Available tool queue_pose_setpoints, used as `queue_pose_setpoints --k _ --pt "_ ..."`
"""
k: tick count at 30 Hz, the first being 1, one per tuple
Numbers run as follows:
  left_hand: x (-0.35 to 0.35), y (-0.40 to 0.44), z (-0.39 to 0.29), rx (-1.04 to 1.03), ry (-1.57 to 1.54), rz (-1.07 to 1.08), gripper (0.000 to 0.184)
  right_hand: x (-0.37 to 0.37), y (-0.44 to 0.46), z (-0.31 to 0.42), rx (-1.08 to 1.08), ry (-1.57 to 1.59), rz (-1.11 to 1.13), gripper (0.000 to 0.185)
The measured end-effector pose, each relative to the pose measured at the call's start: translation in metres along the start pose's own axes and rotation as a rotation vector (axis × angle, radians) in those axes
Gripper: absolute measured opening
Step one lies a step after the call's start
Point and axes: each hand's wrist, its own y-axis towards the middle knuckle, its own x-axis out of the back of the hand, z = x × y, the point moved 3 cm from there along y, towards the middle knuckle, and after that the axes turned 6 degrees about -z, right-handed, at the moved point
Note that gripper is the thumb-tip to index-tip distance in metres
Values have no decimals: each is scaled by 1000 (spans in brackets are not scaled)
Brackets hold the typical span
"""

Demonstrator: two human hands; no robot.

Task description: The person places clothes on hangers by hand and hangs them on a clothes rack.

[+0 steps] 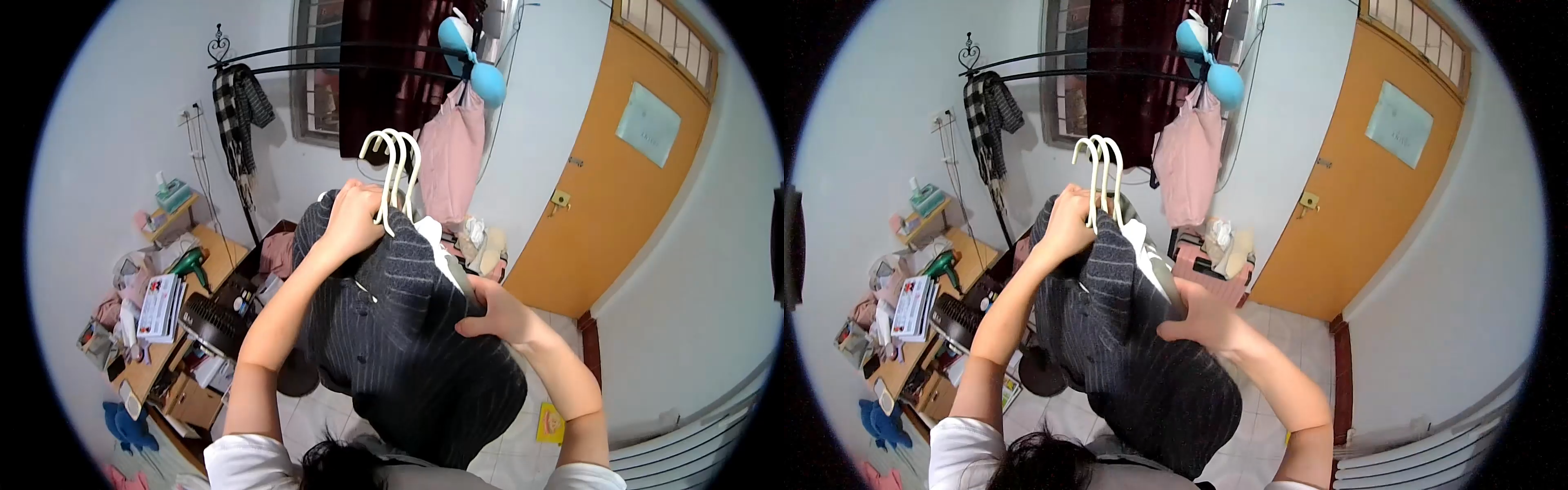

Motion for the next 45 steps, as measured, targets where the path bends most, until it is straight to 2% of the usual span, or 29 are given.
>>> queue_pose_setpoints --k 2,3,4,5,10,11,12,14,15,18,22,27,30,38,41,44,45 --pt "-7 13 25 -15 -29 -59 12 0 30 4 32 51 -37 54" --pt "-5 21 29 40 -67 -85 7 -2 45 1 50 112 -44 56" --pt "-7 28 39 -13 -83 -122 6 -3 57 0 68 174 -50 59" --pt "-10 33 49 -24 -65 -113 7 -2 66 2 48 78 -93 59" --pt "-38 63 107 0 8 -91 8 22 131 -4 126 193 -57 55" --pt "-44 70 118 66 -100 -23 7 26 139 -4 123 209 -69 52" --pt "-49 75 125 49 -88 -45 7 32 149 -3 125 221 -82 50" --pt "-59 87 134 17 -73 -87 8 42 166 -3 146 192 -112 49" --pt "-65 93 139 32 -167 -72 8 48 173 -4 150 178 -129 48" --pt "-96 113 172 34 -155 -31 8 62 192 3 164 108 -182 46" --pt "-133 137 196 69 -304 -18 10 74 216 9 122 116 -244 47" --pt "-171 165 231 2 -413 -24 10 85 254 12 182 125 -419 52" --pt "-189 188 259 -19 -480 0 10 97 290 21 216 85 -366 55" --pt "-237 247 322 -100 -626 31 11 116 362 35 239 -12 -558 55" --pt "-260 263 341 -100 -685 40 14 122 385 38 263 -34 -613 54" --pt "-285 279 361 -43 -673 76 7 129 408 37 245 -38 -690 50" --pt "-284 282 362 36 -755 112 16 130 414 38 232 -42 -721 49"
